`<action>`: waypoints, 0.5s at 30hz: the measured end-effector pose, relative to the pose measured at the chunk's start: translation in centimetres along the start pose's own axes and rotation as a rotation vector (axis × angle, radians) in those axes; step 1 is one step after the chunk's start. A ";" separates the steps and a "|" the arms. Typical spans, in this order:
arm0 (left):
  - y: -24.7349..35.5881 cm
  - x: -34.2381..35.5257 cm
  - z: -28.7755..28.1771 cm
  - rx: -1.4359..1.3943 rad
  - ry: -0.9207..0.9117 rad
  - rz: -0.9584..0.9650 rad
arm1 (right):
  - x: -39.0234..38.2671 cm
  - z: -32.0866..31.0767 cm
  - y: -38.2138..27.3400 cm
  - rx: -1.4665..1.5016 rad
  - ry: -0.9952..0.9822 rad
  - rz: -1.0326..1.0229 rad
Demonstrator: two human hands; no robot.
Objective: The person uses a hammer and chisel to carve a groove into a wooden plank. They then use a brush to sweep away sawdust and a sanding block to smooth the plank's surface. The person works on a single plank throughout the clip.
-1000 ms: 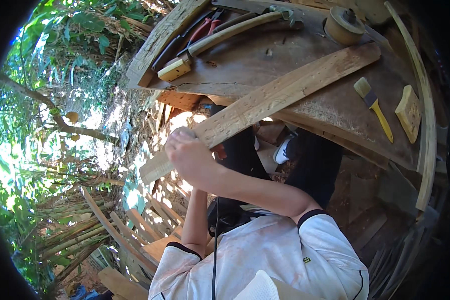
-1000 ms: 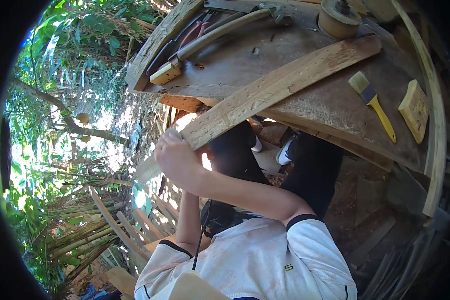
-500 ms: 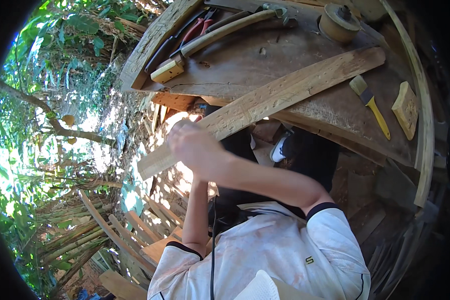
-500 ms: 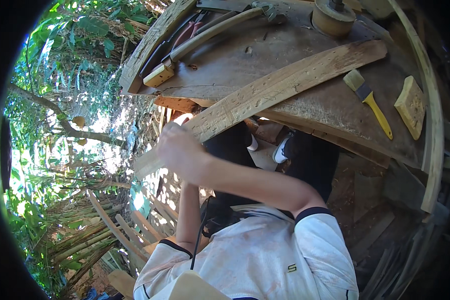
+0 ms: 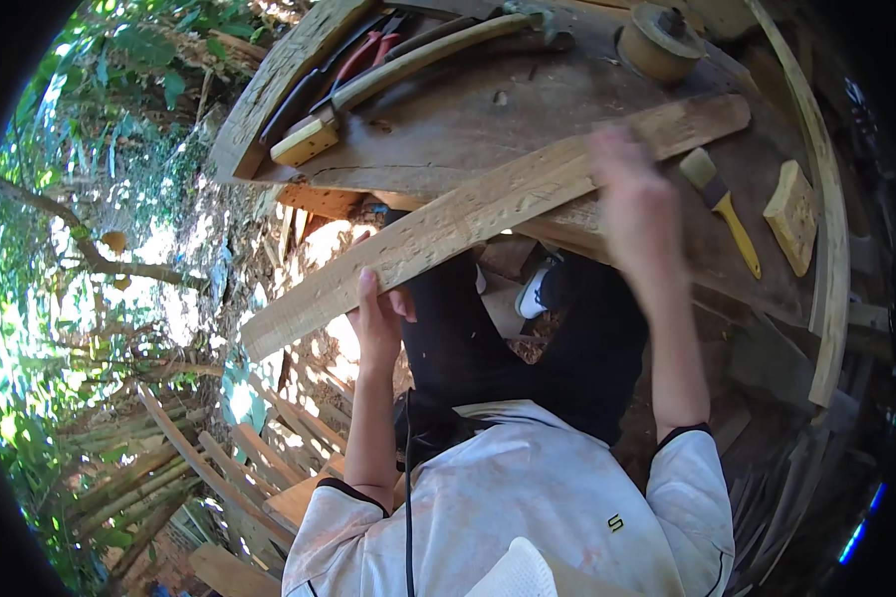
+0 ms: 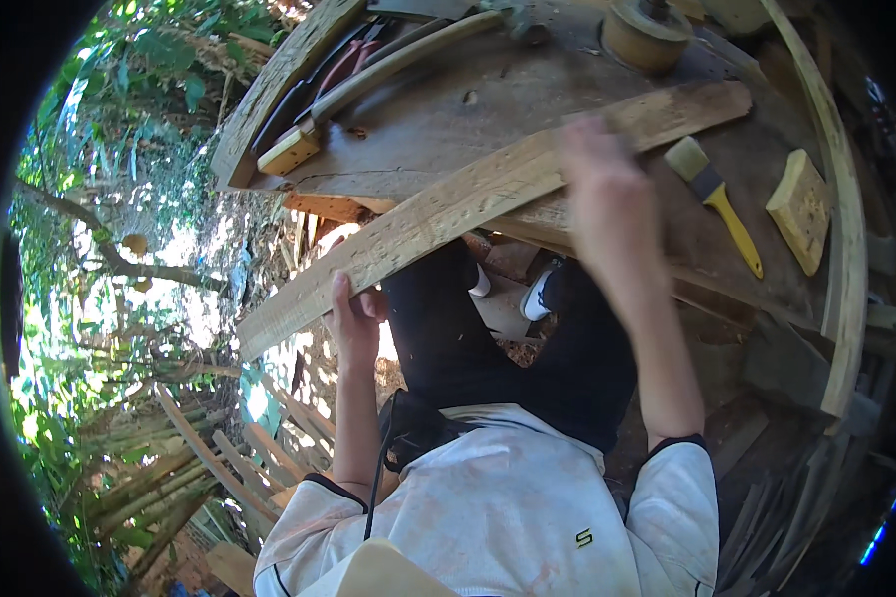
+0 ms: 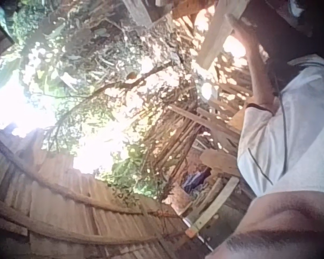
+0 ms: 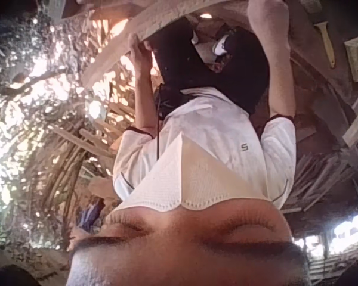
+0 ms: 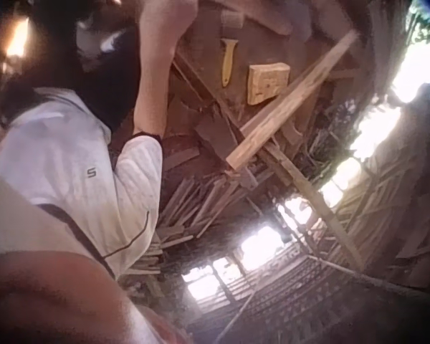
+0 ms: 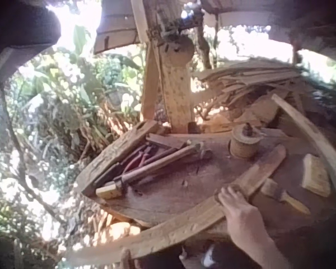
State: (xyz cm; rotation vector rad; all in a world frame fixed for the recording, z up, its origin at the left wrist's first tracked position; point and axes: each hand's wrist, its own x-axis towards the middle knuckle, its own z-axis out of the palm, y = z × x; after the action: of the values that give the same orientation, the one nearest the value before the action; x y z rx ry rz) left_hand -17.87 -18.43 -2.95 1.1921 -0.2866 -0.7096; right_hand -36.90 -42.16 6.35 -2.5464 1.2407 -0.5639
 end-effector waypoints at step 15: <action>1.1 1.5 -2.7 -0.008 0.145 0.045 | 0.1 1.7 3.3 0.245 0.065 -0.412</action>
State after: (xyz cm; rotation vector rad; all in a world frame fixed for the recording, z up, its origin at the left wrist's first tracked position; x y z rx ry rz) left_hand -14.83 -17.21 -3.12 1.2197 -0.1886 -0.5815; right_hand -38.34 -44.15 3.56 -2.5901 0.6112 -0.8318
